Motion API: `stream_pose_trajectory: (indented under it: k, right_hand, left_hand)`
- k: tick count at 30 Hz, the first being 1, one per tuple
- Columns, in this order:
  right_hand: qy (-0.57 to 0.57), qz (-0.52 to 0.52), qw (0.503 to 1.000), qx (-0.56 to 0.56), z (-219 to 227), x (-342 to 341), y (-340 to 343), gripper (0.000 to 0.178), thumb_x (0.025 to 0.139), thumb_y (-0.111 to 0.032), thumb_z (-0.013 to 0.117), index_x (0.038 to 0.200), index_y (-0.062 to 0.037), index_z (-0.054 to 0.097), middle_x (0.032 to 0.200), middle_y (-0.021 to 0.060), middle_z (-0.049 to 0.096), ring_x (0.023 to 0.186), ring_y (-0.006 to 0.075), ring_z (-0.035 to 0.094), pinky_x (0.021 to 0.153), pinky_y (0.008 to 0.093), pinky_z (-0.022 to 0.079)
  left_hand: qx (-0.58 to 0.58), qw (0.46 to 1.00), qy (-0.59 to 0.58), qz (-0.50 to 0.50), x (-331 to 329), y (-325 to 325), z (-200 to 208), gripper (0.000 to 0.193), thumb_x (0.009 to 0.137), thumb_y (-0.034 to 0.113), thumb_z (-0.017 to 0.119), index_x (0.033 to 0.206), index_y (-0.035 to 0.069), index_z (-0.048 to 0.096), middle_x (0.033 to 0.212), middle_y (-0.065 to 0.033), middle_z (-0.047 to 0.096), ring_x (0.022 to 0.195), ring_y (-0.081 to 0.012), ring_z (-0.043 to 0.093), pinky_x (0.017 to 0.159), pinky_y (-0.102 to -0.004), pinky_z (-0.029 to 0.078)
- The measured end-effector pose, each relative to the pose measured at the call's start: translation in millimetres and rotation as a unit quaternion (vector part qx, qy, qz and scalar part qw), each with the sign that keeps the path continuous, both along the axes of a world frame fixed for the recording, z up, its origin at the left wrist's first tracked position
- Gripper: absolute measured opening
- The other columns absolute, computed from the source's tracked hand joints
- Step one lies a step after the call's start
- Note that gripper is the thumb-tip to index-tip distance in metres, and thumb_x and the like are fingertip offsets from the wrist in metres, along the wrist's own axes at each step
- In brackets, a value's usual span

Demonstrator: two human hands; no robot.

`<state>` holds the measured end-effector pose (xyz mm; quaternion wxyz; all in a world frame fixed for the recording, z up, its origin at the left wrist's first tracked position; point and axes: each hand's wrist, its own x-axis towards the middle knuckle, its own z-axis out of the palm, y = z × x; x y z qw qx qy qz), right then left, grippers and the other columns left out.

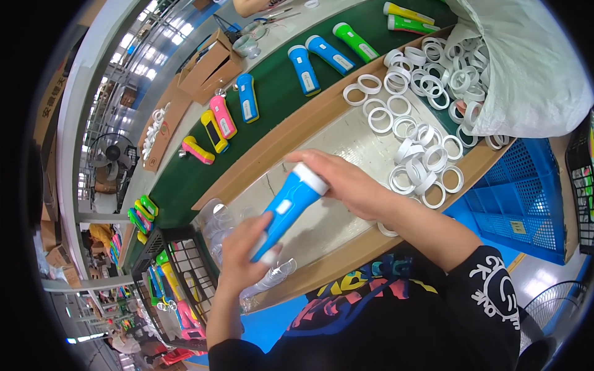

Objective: Assembling handheld flashlights by fitting internal components and attaching lens caps.

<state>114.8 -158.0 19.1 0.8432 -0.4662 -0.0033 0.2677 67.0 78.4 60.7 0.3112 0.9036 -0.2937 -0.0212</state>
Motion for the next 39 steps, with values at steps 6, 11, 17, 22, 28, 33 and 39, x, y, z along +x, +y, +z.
stream_pose_trajectory:
  k: [6, 11, 17, 22, 28, 33, 39]
  right_hand:
    - [-0.139, -0.059, 0.975, -0.166, -26.4, 11.0, 5.7, 0.036, 0.094, -0.033, 0.040, 0.098, -0.0029, 0.059, 0.098, 0.0069, 0.059, 0.093, 0.0185, 0.056, 0.086, 0.0318, 0.043]
    - [0.038, -0.006, 0.997, -0.073, -10.5, 2.2, 3.6, 0.033, 0.096, -0.033, 0.040, 0.111, -0.0073, 0.053, 0.105, 0.0077, 0.057, 0.100, 0.0177, 0.055, 0.089, 0.0333, 0.042]
    - [-0.589, -0.068, 0.795, -0.130, 17.9, -9.6, -5.8, 0.031, 0.084, -0.017, 0.055, 0.109, -0.0014, 0.050, 0.117, 0.0193, 0.051, 0.103, 0.0344, 0.052, 0.087, 0.0387, 0.043]
    - [0.139, -0.027, 0.985, -0.096, -14.1, 5.7, 6.2, 0.040, 0.090, -0.039, 0.047, 0.104, -0.0033, 0.054, 0.099, 0.0061, 0.055, 0.088, 0.0191, 0.056, 0.086, 0.0341, 0.044]
    - [-0.388, -0.017, 0.902, -0.188, 8.9, -8.1, -1.8, 0.045, 0.094, -0.036, 0.037, 0.120, -0.0008, 0.048, 0.117, 0.0126, 0.052, 0.109, 0.0205, 0.049, 0.093, 0.0330, 0.039]
    - [-0.028, -0.020, 0.990, -0.136, -33.1, 25.4, 5.8, 0.034, 0.092, -0.030, 0.042, 0.086, -0.0027, 0.062, 0.089, 0.0076, 0.060, 0.090, 0.0148, 0.055, 0.079, 0.0301, 0.043]
    - [-0.018, -0.036, 0.999, 0.020, -13.1, 20.6, -2.1, 0.041, 0.095, -0.037, 0.042, 0.114, -0.0040, 0.056, 0.113, 0.0104, 0.058, 0.106, 0.0193, 0.053, 0.094, 0.0352, 0.041]
  left_hand:
    - [0.158, 0.984, -0.074, -0.027, 9.6, -24.5, 11.2, 0.063, 0.063, 0.010, 0.072, 0.124, 0.020, 0.056, 0.098, -0.0131, 0.061, 0.073, -0.0281, 0.062, 0.061, -0.0362, 0.051]
    - [0.060, 0.994, -0.086, -0.028, 8.4, -8.6, -13.8, 0.061, 0.063, 0.009, 0.072, 0.122, 0.017, 0.056, 0.105, -0.0136, 0.060, 0.078, -0.0280, 0.063, 0.063, -0.0355, 0.052]
    - [-0.200, 0.944, 0.257, -0.055, -2.5, 9.6, 10.2, 0.069, 0.064, 0.006, 0.071, 0.130, 0.007, 0.050, 0.118, -0.0168, 0.058, 0.100, -0.0277, 0.062, 0.087, -0.0339, 0.045]
    - [0.222, 0.934, -0.270, -0.077, 15.5, -18.4, 0.3, 0.063, 0.058, 0.009, 0.069, 0.119, 0.021, 0.059, 0.108, -0.0128, 0.058, 0.065, -0.0187, 0.055, 0.052, -0.0291, 0.046]
    - [-0.126, 0.985, 0.122, 0.001, -9.5, 0.4, 0.7, 0.061, 0.063, 0.005, 0.074, 0.121, 0.002, 0.055, 0.105, -0.0183, 0.063, 0.096, -0.0300, 0.063, 0.084, -0.0357, 0.049]
    - [0.112, 0.990, -0.084, -0.002, 11.4, -23.6, -22.5, 0.065, 0.065, 0.009, 0.071, 0.126, 0.016, 0.053, 0.102, -0.0143, 0.060, 0.081, -0.0304, 0.062, 0.064, -0.0380, 0.052]
    - [-0.139, 0.974, 0.111, 0.141, -6.3, -24.7, -46.7, 0.062, 0.072, 0.011, 0.071, 0.129, 0.007, 0.046, 0.109, -0.0153, 0.059, 0.093, -0.0252, 0.062, 0.075, -0.0354, 0.051]
